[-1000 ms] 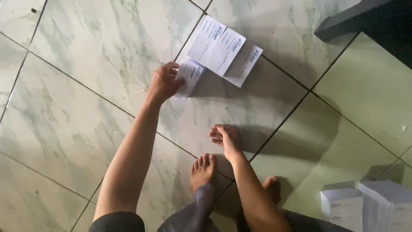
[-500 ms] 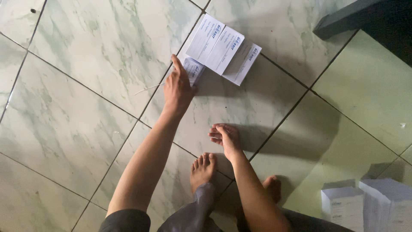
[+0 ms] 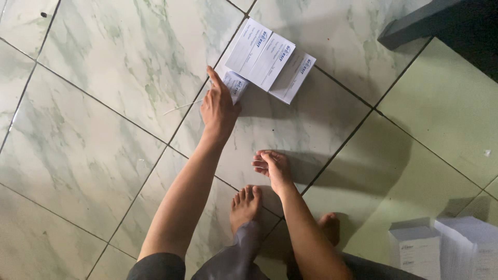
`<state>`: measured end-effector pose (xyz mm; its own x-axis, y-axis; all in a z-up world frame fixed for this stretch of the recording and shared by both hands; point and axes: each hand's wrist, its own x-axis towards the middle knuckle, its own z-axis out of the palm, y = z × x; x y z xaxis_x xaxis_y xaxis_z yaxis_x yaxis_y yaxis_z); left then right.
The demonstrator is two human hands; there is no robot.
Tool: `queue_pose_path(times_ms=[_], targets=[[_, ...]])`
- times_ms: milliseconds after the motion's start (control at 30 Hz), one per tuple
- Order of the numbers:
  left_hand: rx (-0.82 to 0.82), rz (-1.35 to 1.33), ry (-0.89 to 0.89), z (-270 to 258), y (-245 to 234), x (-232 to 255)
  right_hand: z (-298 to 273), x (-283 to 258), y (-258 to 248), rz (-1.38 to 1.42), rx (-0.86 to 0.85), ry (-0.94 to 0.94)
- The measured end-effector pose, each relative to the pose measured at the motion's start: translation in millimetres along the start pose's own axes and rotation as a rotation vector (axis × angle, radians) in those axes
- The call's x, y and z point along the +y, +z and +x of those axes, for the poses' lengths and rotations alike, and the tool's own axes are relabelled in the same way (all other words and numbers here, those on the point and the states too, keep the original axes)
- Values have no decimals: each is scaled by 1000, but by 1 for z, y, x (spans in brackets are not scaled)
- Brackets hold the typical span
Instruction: The person picks up stacks of paper from the floor and places them into a paper cutting machine. They align the paper, operate the machine to cut the sheets, and then remove the cut pieces. The person repeats this process with multiple stacks of paper.
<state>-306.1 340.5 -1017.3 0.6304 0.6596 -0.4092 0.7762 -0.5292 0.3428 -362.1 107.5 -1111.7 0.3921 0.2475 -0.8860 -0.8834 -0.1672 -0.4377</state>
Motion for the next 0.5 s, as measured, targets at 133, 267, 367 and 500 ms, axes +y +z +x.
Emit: queue_pose_path(times_ms=[133,267,367,500], targets=[[7,-36,-1,1,3,1,3,4,-2,13,-6,-5],[-4,-37,-8,-2,0,3,-2,1,0,10,1,1],[22,-69,17,-3,-3,2,-1,1,0,2,0,-1],[75,-154,26,-26,-28,-7,-1,1,-2,14,-22,-15]])
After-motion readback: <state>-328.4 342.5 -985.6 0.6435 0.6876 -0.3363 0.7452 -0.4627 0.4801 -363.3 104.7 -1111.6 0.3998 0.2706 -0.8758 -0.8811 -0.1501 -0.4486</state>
